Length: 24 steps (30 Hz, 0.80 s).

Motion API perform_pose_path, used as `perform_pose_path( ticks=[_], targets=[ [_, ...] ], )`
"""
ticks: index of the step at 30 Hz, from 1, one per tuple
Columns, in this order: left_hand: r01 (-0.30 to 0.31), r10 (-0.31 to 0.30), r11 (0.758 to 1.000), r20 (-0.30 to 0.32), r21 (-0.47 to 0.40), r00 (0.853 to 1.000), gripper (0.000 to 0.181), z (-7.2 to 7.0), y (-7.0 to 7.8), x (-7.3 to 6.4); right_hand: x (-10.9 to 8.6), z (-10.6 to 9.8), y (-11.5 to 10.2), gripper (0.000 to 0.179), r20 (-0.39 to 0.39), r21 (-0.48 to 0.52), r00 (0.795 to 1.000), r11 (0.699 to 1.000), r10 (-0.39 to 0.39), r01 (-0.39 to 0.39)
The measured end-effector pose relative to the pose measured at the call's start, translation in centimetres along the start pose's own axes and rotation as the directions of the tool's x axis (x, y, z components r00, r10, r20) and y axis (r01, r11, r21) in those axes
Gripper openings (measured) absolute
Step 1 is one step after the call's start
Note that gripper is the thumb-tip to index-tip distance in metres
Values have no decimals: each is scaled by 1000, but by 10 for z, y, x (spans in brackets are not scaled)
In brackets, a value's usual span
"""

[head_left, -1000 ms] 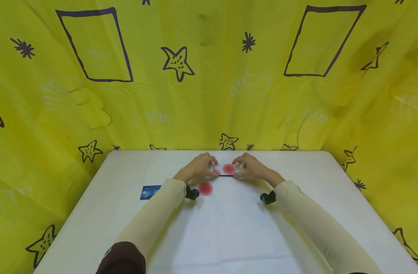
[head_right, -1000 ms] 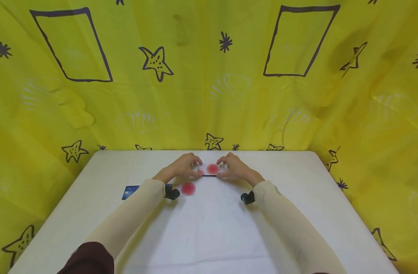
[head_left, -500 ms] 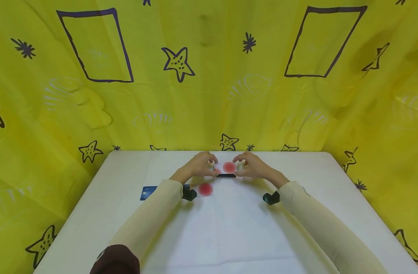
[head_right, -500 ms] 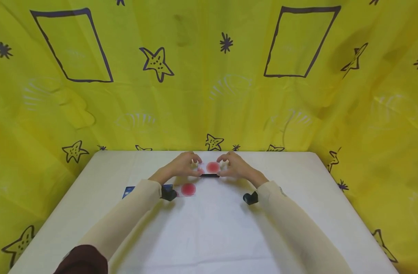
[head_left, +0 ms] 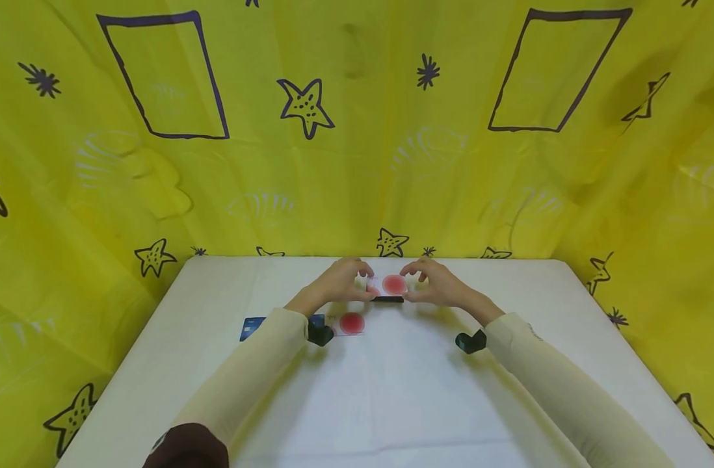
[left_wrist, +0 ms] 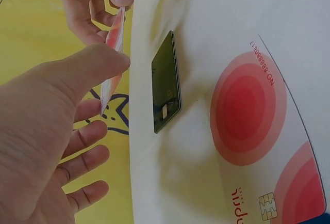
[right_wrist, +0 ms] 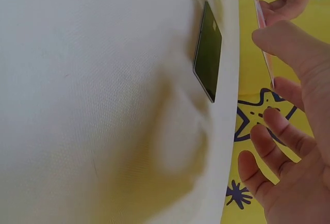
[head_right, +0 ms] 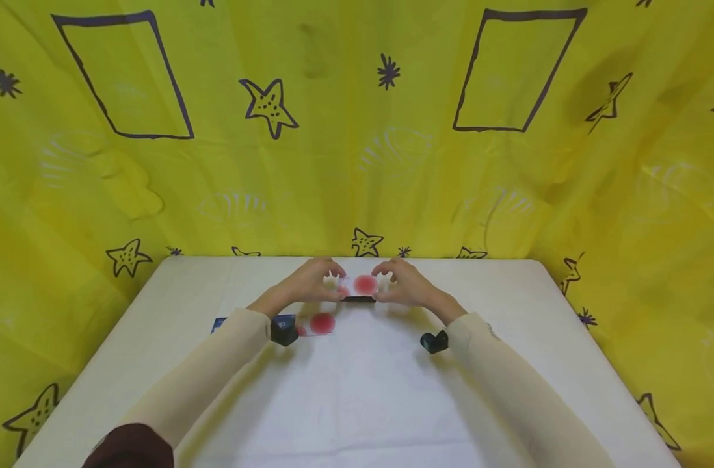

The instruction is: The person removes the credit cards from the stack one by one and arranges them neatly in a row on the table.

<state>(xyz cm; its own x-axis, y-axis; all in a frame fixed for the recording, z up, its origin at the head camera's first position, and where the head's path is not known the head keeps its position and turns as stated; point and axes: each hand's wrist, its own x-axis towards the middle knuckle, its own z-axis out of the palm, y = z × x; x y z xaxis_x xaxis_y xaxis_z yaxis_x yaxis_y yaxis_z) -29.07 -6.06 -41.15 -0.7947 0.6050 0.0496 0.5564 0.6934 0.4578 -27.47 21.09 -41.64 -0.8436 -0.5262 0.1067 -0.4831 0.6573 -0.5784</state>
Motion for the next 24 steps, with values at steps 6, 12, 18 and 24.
perform_pose_path(
  ticks=[6, 12, 18, 24],
  targets=[
    [1, -1, 1000, 4, -21, 1000, 44, -5, 7, -6, -4, -2, -2, 44, -14, 11, 1000, 1000, -25, 25],
    [-6, 6, 1000, 3, -15, 1000, 45, -8, 10, -11, -8, -3, -6, 44, -30, 7, 998, 998, -55, 56],
    [-37, 37, 999, -9, 6, 999, 45, -7, 10, -15, -11, -2, -8, 45, -34, 11, 998, 998, -57, 57],
    [-33, 34, 999, -23, 30, 999, 45, -5, 10, -18, -14, -1, -9, 45, -41, 8, 997, 998, -59, 59]
  ],
)
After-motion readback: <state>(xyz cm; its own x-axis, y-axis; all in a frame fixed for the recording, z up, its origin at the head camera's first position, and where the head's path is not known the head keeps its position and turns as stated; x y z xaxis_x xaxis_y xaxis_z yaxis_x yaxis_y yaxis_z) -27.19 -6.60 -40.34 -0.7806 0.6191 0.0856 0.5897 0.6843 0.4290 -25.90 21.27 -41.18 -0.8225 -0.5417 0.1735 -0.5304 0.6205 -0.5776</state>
